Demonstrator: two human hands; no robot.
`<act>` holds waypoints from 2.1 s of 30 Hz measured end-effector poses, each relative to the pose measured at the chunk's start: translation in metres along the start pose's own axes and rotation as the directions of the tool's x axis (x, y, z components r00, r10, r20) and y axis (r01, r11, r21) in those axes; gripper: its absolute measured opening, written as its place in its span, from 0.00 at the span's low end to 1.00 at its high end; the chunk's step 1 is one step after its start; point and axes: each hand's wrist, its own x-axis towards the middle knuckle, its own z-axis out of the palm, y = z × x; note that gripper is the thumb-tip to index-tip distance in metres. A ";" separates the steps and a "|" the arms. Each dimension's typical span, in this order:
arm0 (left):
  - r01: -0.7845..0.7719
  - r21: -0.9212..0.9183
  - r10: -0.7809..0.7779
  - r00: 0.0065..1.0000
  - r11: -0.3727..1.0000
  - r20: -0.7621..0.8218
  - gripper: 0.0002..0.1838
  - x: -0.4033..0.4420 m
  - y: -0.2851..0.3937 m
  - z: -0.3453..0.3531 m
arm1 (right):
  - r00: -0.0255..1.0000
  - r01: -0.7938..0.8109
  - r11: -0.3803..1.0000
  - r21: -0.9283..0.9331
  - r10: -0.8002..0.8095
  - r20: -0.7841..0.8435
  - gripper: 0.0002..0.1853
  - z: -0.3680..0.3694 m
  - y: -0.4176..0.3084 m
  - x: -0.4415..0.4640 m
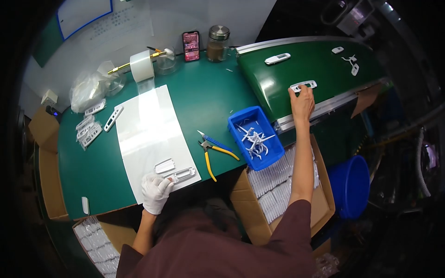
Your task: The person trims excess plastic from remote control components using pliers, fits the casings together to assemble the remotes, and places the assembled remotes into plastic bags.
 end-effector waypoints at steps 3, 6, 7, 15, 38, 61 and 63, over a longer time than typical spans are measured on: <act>0.013 -0.008 -0.012 1.000 1.000 0.024 0.10 0.004 0.001 -0.004 | 0.997 0.067 0.993 -0.099 -0.062 0.049 0.13 0.021 0.017 0.002; -0.002 0.020 0.001 1.000 1.000 0.019 0.09 0.009 0.003 -0.007 | 0.998 0.049 0.999 -0.007 -0.048 0.043 0.13 0.025 0.021 0.002; -0.002 0.020 0.002 1.000 1.000 0.010 0.08 0.011 0.005 -0.009 | 0.998 0.059 0.998 0.007 -0.059 0.008 0.12 0.026 0.022 0.000; 0.057 -0.215 -0.045 0.997 0.975 0.061 0.10 0.031 0.017 -0.001 | 0.986 -0.005 0.804 0.595 -0.096 0.138 0.07 -0.054 -0.066 -0.076; 0.723 -0.422 -0.100 0.445 -0.546 0.890 0.16 0.051 0.027 0.007 | 0.745 0.040 0.788 0.614 -0.433 0.507 0.35 -0.064 -0.148 -0.221; 0.782 -0.608 -0.361 0.532 -0.138 0.766 0.24 0.075 0.034 0.023 | 0.645 -0.534 0.451 0.715 -0.331 0.689 0.36 -0.052 -0.130 -0.219; 0.785 -0.603 -0.351 0.530 -0.140 0.772 0.24 0.078 0.036 0.026 | 0.631 -0.712 0.067 0.698 -0.373 0.680 0.33 -0.065 -0.132 -0.217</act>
